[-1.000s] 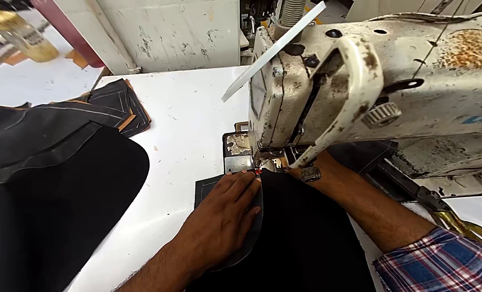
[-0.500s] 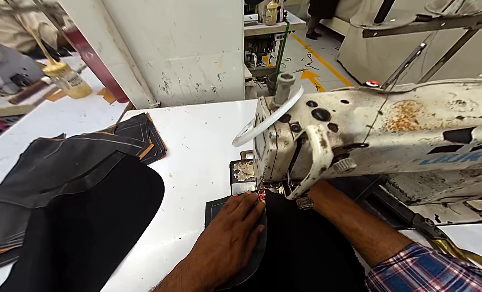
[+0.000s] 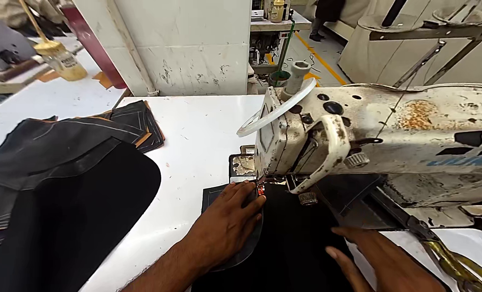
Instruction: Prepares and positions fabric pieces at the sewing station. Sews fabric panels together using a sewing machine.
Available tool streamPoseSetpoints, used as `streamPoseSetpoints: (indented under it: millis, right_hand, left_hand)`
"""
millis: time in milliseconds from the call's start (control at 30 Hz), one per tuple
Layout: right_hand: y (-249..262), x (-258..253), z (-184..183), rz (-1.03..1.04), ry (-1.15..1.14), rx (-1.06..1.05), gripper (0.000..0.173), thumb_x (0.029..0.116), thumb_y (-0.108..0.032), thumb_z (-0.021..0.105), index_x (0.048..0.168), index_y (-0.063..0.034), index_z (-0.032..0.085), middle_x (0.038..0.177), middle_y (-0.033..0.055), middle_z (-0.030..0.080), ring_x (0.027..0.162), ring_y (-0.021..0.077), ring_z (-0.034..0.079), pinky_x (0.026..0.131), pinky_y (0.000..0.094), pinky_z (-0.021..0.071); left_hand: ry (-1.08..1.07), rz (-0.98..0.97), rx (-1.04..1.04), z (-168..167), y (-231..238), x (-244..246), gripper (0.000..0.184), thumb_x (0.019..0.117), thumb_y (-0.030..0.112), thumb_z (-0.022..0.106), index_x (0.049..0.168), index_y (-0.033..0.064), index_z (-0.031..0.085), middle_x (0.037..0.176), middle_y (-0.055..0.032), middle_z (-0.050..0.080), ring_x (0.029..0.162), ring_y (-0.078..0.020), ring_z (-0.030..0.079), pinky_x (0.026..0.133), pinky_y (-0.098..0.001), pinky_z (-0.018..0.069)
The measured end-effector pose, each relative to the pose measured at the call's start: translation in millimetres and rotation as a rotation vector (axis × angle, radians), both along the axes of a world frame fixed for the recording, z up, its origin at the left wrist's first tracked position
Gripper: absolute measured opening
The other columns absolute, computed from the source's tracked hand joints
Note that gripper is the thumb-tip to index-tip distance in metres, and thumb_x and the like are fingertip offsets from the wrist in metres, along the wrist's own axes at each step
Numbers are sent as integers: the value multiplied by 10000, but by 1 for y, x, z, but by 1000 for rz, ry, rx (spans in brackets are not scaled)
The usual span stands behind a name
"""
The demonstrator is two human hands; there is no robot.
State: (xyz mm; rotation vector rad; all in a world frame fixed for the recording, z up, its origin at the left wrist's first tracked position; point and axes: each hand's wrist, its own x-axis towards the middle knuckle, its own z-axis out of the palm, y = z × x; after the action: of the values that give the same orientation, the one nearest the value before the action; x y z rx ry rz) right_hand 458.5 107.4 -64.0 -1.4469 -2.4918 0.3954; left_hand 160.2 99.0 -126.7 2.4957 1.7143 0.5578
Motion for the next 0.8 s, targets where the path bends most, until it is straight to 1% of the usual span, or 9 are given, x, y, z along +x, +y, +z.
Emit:
streamPoseSetpoints:
  millis: [67,133,200,233,333,400,600,700,800]
  right_hand:
    - [-16,10,-8,-78,7,-20,469,1030,-392,597,1264,10,662,1169,237,698,1044,401,684,888,511,560]
    - [-27,12,-19,-126,13,-25,517,1018,-410,613,1306,19,636,1202,238,691,1063,403,673,901,499,552]
    - [-33,10,-32,-130,52,19,473,1016,-369,627,1296,12,645,1214,226,689,1072,388,668,926,471,542]
    - [-34,10,-38,-115,98,44,411,1021,-323,629,1268,4,662,1199,219,694,1061,366,673,928,446,544]
    - [-33,7,-47,-82,244,77,241,1013,-175,637,1179,-10,696,1137,194,684,967,253,693,844,332,586]
    - [-28,4,-47,-92,294,96,205,996,-144,655,1140,-7,704,1118,190,668,921,216,685,795,298,590]
    - [-6,4,-46,-117,297,161,188,976,-167,682,1097,-28,716,1135,177,675,939,205,698,784,307,606]
    - [6,6,-44,-114,288,195,186,970,-193,683,1076,-45,717,1138,159,674,934,201,704,764,314,616]
    - [18,5,-42,-99,289,243,184,969,-209,674,1066,-59,716,1149,136,674,945,191,709,763,309,626]
  left_hand:
    - [-14,10,8,1,-1,0,461,1100,428,356,1355,172,643,1470,-58,557,1462,-184,427,1233,-397,328]
    - [-24,-10,54,2,-4,0,424,1097,411,392,1252,124,664,1415,-46,598,1441,-169,456,1227,-389,346]
    - [-54,-88,118,1,-5,0,357,1094,350,454,1142,111,715,1304,-46,659,1363,-170,538,1196,-380,400]
    - [-56,-116,130,1,-6,0,342,1092,338,469,1125,118,730,1268,-39,676,1321,-165,573,1172,-364,429]
    - [-46,-132,138,0,-5,-1,329,1085,335,487,1133,137,745,1241,-28,688,1273,-162,603,1122,-341,470]
    - [-38,-120,137,0,-3,-2,329,1082,344,488,1124,144,746,1240,-25,685,1275,-161,598,1114,-337,473]
    - [-9,-70,101,5,10,-1,341,1075,377,483,1104,155,740,1227,-26,670,1215,-166,612,1033,-325,512]
    - [-9,-38,124,7,15,1,338,1060,382,503,1117,146,738,1162,-32,675,1146,-176,632,971,-329,537]
    - [-12,17,176,8,18,2,347,1046,406,521,1026,94,671,1040,-59,673,1008,-183,666,878,-317,561]
